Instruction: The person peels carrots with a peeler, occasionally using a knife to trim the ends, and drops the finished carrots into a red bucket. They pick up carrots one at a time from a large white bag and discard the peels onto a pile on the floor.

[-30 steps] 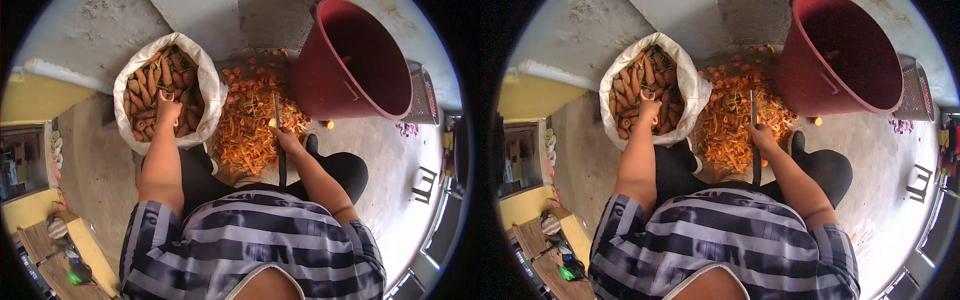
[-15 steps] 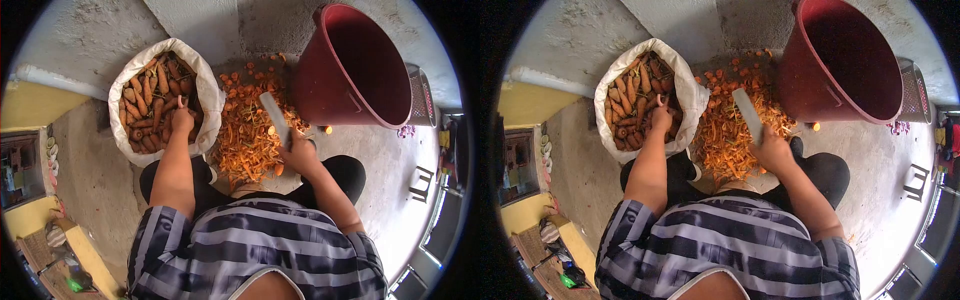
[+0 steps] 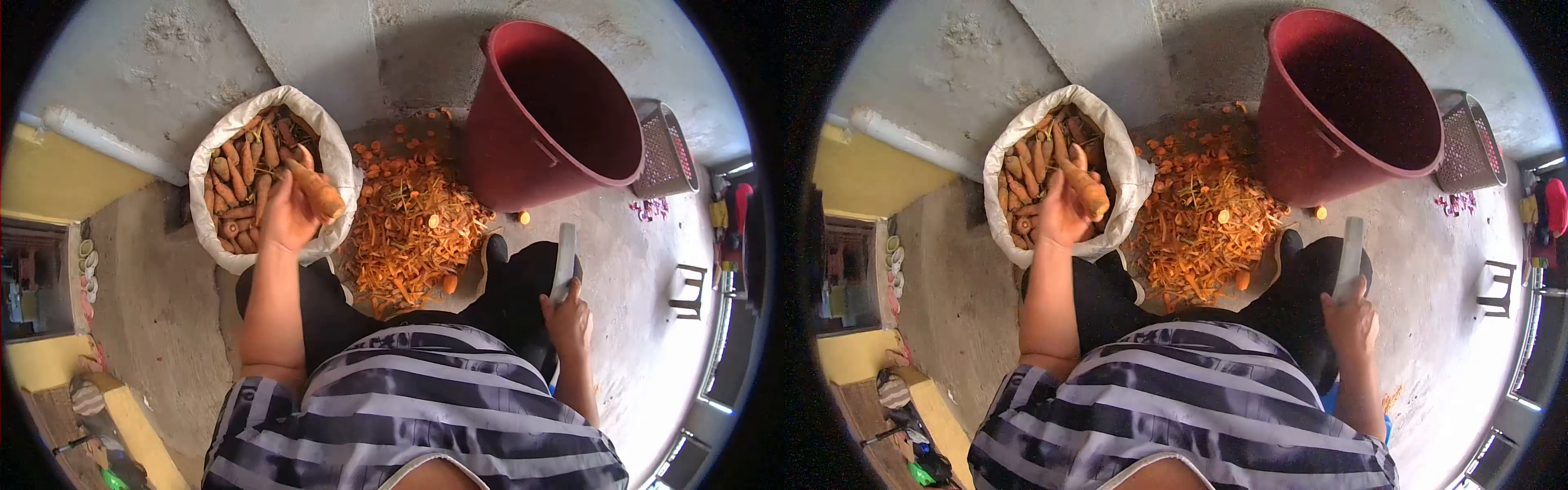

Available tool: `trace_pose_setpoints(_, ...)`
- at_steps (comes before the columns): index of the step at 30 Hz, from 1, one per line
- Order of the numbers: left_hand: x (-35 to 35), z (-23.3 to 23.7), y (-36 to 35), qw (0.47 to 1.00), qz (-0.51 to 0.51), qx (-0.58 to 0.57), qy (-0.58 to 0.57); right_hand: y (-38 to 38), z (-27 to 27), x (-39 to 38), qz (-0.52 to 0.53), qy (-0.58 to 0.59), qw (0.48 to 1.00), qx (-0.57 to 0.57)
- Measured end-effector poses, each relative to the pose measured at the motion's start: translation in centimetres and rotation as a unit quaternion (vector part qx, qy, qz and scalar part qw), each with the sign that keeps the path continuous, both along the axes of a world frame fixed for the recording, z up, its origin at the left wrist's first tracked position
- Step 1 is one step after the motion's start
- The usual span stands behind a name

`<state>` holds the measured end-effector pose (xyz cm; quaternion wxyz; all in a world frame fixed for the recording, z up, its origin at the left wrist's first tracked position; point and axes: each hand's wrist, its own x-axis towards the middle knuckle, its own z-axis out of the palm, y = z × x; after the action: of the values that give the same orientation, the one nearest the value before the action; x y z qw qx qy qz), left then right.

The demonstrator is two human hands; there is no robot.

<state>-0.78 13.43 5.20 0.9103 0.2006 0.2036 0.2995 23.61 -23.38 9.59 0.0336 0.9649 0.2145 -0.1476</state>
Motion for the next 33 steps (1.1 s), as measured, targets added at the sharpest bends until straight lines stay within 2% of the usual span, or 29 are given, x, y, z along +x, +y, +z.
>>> trace_pose_setpoints(2, 0.8, -2.3, -2.4, 0.994, -0.032, -0.083, -0.061, -0.2, 0.8, -0.6, 0.01, -0.005, 1.0, 0.002)
trace_pose_setpoints(3, 1.0, -4.3, -3.1, 0.988, -0.089, -0.105, -0.068, 0.5, 1.9, -1.0, 0.002, -0.015, 1.0, -0.001)
trace_pose_setpoints(4, 2.2, -3.3, -5.0, 0.992, -0.066, -0.096, 0.038, 0.9, 2.1, -1.1, 0.051, -0.044, 0.995, 0.069)
trace_pose_setpoints(6, 3.6, -2.8, -7.4, 0.985, -0.14, -0.101, -0.013, 1.8, 1.9, -1.1, 0.15, -0.103, 0.961, 0.206)
trace_pose_setpoints(8, 4.7, -5.1, -8.7, 0.974, -0.205, -0.094, 0.006, 4.6, 1.5, -1.4, 0.125, 0.099, 0.953, 0.257)
trace_pose_setpoints(10, 5.8, -3.7, -10.6, 0.971, -0.225, -0.074, -0.003, 7.7, -0.7, -2.5, 0.105, 0.267, 0.92, 0.266)
trace_pose_setpoints(11, 6.5, -3.1, -11.5, 0.972, -0.225, -0.06, 0.009, 9.3, -2.5, -3.3, 0.041, 0.414, 0.868, 0.271)
trace_pose_setpoints(12, 6.8, -2.7, -12.0, 0.973, -0.225, -0.046, 0.02, 10.8, -3.9, -4.0, -0.024, 0.549, 0.791, 0.27)
trace_pose_setpoints(13, 6.9, -3.8, -12.0, 0.964, -0.263, -0.014, -0.04, 12.2, -4.5, -4.9, -0.059, 0.593, 0.761, 0.256)
trace_pose_setpoints(14, 6.9, -4.2, -12.1, 0.964, -0.266, 0.001, -0.019, 13.1, -4.9, -5.6, -0.095, 0.635, 0.728, 0.241)
trace_pose_setpoints(17, 7.1, -2.6, -12.5, 0.967, -0.243, 0.049, 0.063, 13.8, -5.8, -6.5, -0.134, 0.667, 0.653, 0.333)
trace_pose_setpoints(20, 6.1, -3.6, -11.6, 0.959, -0.275, 0.047, 0.053, 13.9, -5.4, -6.3, -0.122, 0.644, 0.638, 0.405)
trace_pose_setpoints(21, 6.4, -2.4, -12.1, 0.959, -0.276, 0.028, 0.054, 14.1, -5.6, -6.0, -0.141, 0.666, 0.605, 0.412)
trace_pose_setpoints(23, 6.4, -5.4, -11.5, 0.954, -0.299, 0.027, 0.028, 13.9, -5.4, -6.7, -0.152, 0.646, 0.613, 0.429)
trace_pose_setpoints(25, 6.7, -4.7, -11.5, 0.956, -0.29, 0.0, 0.035, 13.8, -5.4, -7.2, -0.162, 0.633, 0.607, 0.452)
trace_pose_setpoints(27, 7.0, -3.5, -12.2, 0.964, -0.247, -0.059, 0.078, 13.9, -5.7, -6.7, -0.128, 0.602, 0.632, 0.47)
trace_pose_setpoints(30, 6.9, -3.8, -12.3, 0.959, -0.258, 0.023, 0.116, 13.8, -4.6, -5.8, -0.119, 0.611, 0.638, 0.453)
trace_pose_setpoints(32, 7.0, -5.3, -12.4, 0.959, -0.254, 0.021, 0.124, 13.6, -4.1, -5.6, -0.135, 0.626, 0.631, 0.438)
trace_pose_setpoints(33, 7.0, -4.6, -12.6, 0.957, -0.259, 0.03, 0.129, 13.4, -4.3, -5.5, -0.169, 0.617, 0.634, 0.434)
